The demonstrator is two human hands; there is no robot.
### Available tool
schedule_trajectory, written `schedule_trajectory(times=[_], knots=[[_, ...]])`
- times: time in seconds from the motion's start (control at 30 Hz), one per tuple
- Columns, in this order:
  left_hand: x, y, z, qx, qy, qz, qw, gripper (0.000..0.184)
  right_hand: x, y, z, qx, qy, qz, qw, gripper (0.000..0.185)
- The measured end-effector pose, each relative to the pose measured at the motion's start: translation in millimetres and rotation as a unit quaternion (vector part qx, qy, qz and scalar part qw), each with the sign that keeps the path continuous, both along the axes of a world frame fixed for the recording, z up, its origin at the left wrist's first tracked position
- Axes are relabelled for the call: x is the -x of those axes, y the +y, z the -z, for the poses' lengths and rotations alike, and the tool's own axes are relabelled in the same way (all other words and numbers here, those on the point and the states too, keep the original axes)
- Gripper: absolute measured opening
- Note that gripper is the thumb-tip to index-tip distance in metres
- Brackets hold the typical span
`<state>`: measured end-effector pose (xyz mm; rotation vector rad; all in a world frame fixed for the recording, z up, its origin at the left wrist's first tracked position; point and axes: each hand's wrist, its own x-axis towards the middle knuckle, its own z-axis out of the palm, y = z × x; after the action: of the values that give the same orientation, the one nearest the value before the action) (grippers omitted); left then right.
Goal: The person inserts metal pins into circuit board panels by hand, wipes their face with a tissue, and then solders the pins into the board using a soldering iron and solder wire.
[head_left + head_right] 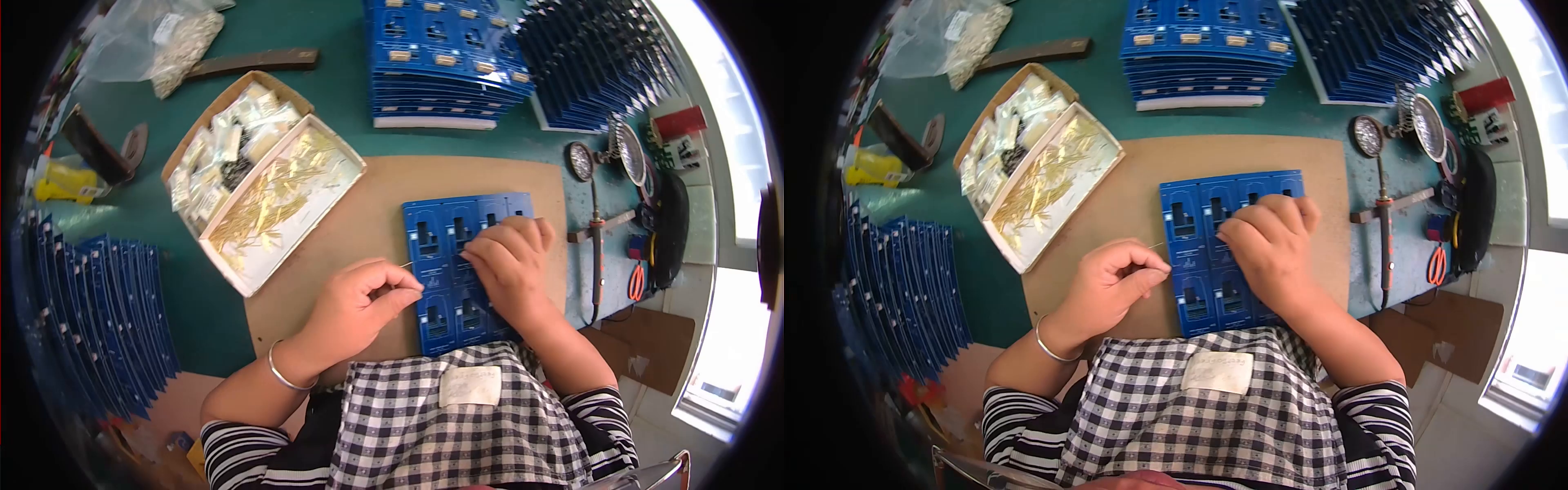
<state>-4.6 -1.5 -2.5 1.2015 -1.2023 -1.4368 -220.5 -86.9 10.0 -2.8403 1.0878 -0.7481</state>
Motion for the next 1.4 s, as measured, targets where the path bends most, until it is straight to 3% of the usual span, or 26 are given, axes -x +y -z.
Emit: schedule_trajectory(times=[0.13, 0.3, 0.43, 0.5, 0.57, 0.63, 0.67, 0.9, 1.0, 1.13, 1.4], knots=[[-0.3, -0.1, -2.2, -0.026, 0.015, -0.01, 0.999, 0.009, 5.1, 5.1, -2.8, 0.05, 0.043, -0.028, 0.997, 0.018], [0.0, -1.2, -2.5, -0.003, -0.022, 0.0, 1.0, 0.006, 11.8, 8.3, -12.8, -0.014, 0.075, 0.004, 0.997, 0.02], [2.7, 0.2, 7.5, 0.125, -0.037, 0.008, 0.991, 0.01, 5.3, 8.8, -29.3, -0.037, 0.056, -0.005, 0.998, 0.024], [-1.1, 3.6, -10.6, -0.028, 0.081, 0.07, 0.994, 0.013, -2.7, 11.1, -30.4, -0.198, -0.089, -0.058, 0.975, 0.02], [3.0, 4.5, -16.0, -0.037, 0.11, 0.115, 0.987, 0.014, -10.4, 18.6, -34.1, -0.357, -0.173, -0.122, 0.91, 0.018], [1.2, 5.8, -13.4, -0.042, 0.123, 0.127, 0.983, 0.015, -17.1, 21.3, -31.9, -0.369, -0.153, -0.189, 0.897, 0.017], [-0.3, 5.5, -12.3, -0.042, 0.134, 0.138, 0.98, 0.016, -17.0, 24.2, -27.7, -0.431, -0.182, -0.164, 0.869, 0.016], [-1.1, 6.1, -14.0, -0.081, 0.177, 0.165, 0.967, 0.016, -13.2, 29.6, -24.7, -0.479, -0.211, -0.189, 0.831, 0.012], [0.6, 6.2, -9.1, -0.07, 0.173, 0.148, 0.971, 0.016, -13.4, 32.7, -21.3, -0.46, -0.203, -0.181, 0.845, 0.014], [2.5, 3.4, -5.7, -0.063, 0.174, 0.098, 0.978, 0.015, -12.5, 29.5, -18.5, -0.494, -0.277, -0.131, 0.814, 0.012], [4.4, -1.2, 1.5, -0.105, 0.254, 0.056, 0.96, 0.011, 8.2, 10.5, -14.4, -0.449, -0.315, -0.06, 0.834, 0.007]])
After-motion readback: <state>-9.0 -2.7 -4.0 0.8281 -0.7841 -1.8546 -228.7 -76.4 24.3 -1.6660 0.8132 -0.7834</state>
